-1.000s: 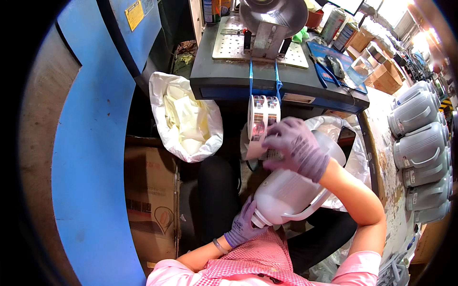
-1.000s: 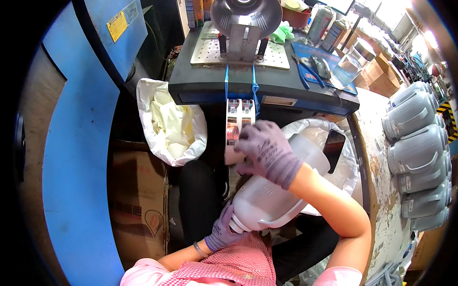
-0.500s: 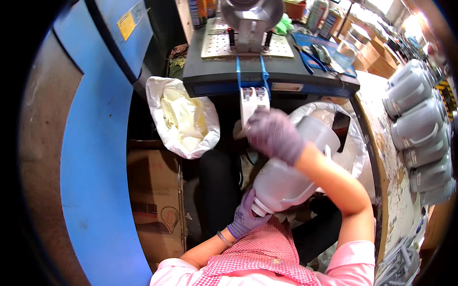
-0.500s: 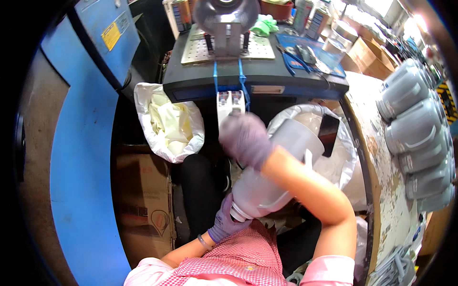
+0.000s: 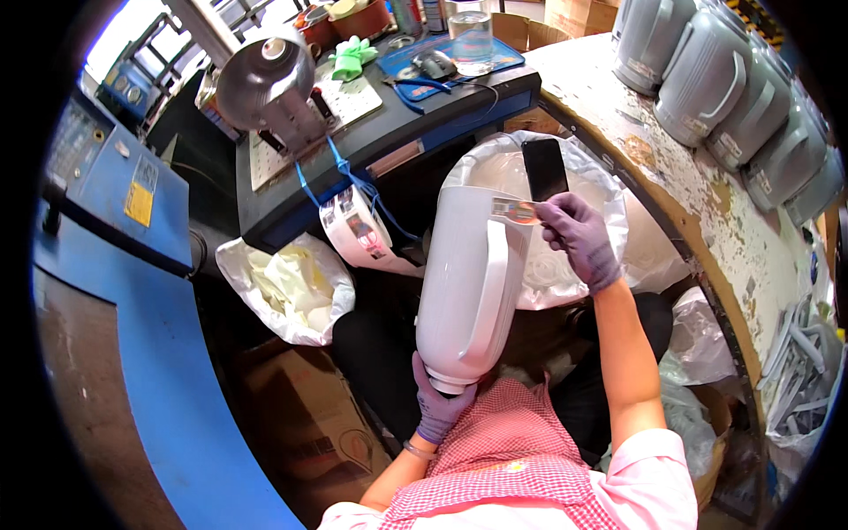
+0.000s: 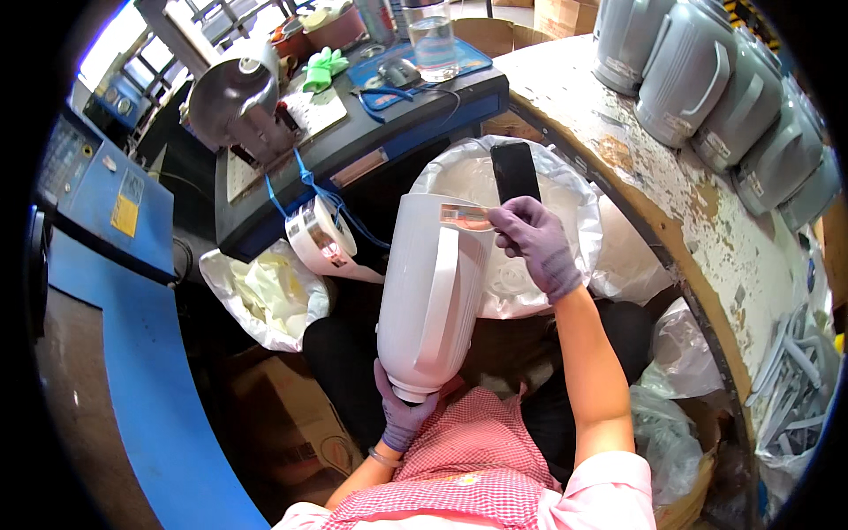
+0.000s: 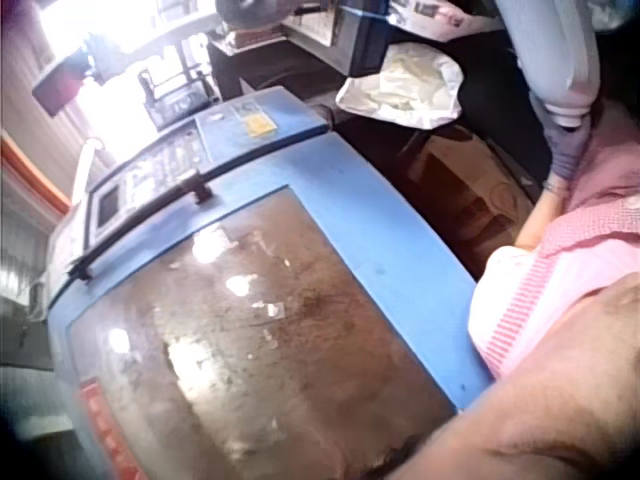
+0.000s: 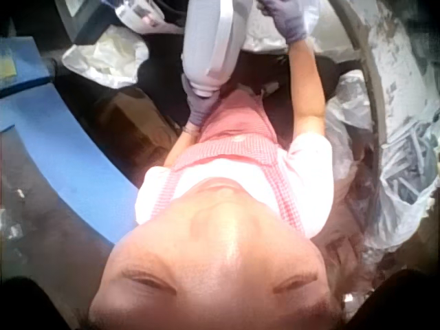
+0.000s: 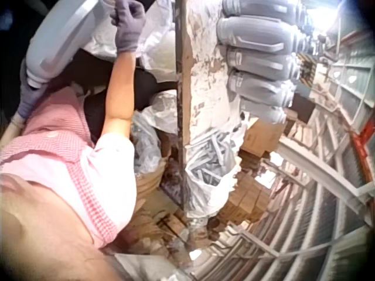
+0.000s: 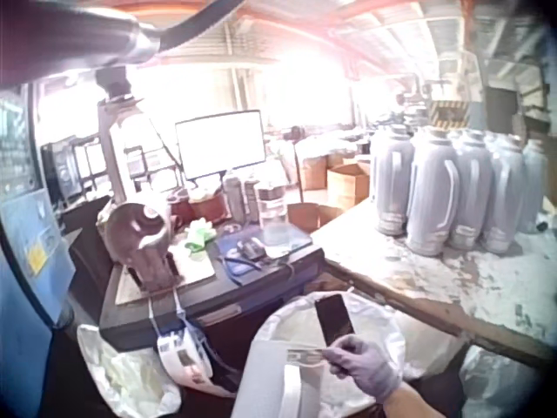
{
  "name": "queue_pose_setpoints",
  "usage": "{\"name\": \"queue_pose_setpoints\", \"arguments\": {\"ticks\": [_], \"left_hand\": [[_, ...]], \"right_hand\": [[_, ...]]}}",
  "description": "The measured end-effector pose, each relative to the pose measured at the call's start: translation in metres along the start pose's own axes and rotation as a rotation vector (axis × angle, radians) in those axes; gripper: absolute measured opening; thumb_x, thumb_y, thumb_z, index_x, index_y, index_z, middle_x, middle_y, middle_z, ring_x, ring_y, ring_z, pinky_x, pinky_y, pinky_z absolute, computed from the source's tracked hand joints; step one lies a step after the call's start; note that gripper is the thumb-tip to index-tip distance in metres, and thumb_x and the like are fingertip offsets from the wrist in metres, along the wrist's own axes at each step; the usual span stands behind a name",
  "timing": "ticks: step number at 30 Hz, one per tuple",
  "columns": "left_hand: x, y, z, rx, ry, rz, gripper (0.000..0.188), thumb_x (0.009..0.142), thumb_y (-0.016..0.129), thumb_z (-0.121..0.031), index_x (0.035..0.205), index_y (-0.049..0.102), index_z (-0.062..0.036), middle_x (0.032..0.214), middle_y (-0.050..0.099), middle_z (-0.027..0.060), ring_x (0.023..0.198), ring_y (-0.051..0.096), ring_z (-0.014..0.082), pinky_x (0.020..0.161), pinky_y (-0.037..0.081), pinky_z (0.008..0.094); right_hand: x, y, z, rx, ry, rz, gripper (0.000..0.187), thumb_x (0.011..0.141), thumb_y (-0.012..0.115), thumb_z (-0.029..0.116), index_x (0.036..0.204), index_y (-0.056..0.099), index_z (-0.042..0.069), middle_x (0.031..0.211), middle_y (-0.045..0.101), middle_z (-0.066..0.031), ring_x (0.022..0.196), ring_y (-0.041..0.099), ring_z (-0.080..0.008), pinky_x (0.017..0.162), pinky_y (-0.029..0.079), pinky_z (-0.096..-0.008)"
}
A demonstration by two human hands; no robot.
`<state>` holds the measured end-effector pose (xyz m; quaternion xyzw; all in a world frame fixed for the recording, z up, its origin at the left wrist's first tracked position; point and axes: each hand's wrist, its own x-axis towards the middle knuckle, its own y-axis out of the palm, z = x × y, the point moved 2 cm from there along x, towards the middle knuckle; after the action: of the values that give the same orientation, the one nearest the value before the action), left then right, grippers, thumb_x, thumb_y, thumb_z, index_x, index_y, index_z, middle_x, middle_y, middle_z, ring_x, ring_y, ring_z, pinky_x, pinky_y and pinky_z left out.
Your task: The person sits on the floor and assembles white thermos flasks by hand. They insert a metal liner into the flask body, attach a plastic handle, and place a cap on the top. The person repeats this process for multiple units, placing the finished thermoses on a nearby table.
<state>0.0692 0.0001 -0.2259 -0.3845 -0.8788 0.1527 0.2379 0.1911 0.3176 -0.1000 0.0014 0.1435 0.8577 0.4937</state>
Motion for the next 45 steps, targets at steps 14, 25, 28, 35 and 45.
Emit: {"name": "queue_pose_setpoints", "arguments": {"ticks": [14,25,28,35,45], "left_hand": [[-0.007,0.010,0.006,0.130,0.029,0.030,0.120,0.067,0.086,-0.023,0.152,0.006,0.0025,0.138,0.045,0.0284,0.120,0.056,0.0393,0.097,0.049,0.0445],[0.003,0.013,-0.004,0.155,0.073,0.021,0.118,0.068,0.086,-0.020,0.152,0.005,0.0029,0.133,0.051,0.0283,0.114,0.061,0.0381,0.091,0.052,0.0434],[0.003,0.012,-0.006,0.143,0.067,0.009,0.119,0.068,0.086,-0.020,0.152,0.005,0.0022,0.131,0.054,0.0277,0.112,0.062,0.0373,0.089,0.053,0.0426],[0.001,0.011,-0.002,0.123,0.035,0.022,0.121,0.067,0.087,-0.021,0.153,0.005,0.0013,0.130,0.056,0.0265,0.112,0.063,0.0359,0.088,0.054,0.0419],[-0.012,0.011,0.011,-0.002,-0.025,0.078,0.118,0.070,0.085,-0.019,0.155,0.006,-0.0012,0.146,0.041,0.0262,0.130,0.050,0.0358,0.106,0.043,0.0424]], "right_hand": [[0.025,0.021,-0.032,0.097,-0.067,-0.030,0.022,0.090,0.075,0.022,0.091,0.064,0.003,0.072,0.064,0.0004,0.059,0.055,-0.0036,0.055,0.044,-0.0187],[0.030,0.027,-0.037,0.050,-0.158,-0.090,0.020,0.090,0.074,0.017,0.090,0.064,0.001,0.071,0.063,0.0020,0.059,0.054,-0.0014,0.053,0.044,-0.0172],[0.029,0.027,-0.030,0.042,-0.072,-0.041,0.019,0.089,0.076,0.018,0.090,0.064,0.003,0.073,0.065,0.0012,0.061,0.056,-0.0022,0.055,0.045,-0.0176],[0.033,0.018,-0.032,-0.188,-0.148,-0.109,0.031,0.082,0.081,0.025,0.090,0.063,0.001,0.076,0.063,-0.0016,0.065,0.057,-0.0062,0.060,0.049,-0.0223],[0.053,-0.010,-0.018,-0.433,-0.419,0.103,0.035,0.087,0.074,0.021,0.112,0.064,-0.002,0.090,0.069,-0.0101,0.081,0.068,-0.0172,0.076,0.056,-0.0320]]}}
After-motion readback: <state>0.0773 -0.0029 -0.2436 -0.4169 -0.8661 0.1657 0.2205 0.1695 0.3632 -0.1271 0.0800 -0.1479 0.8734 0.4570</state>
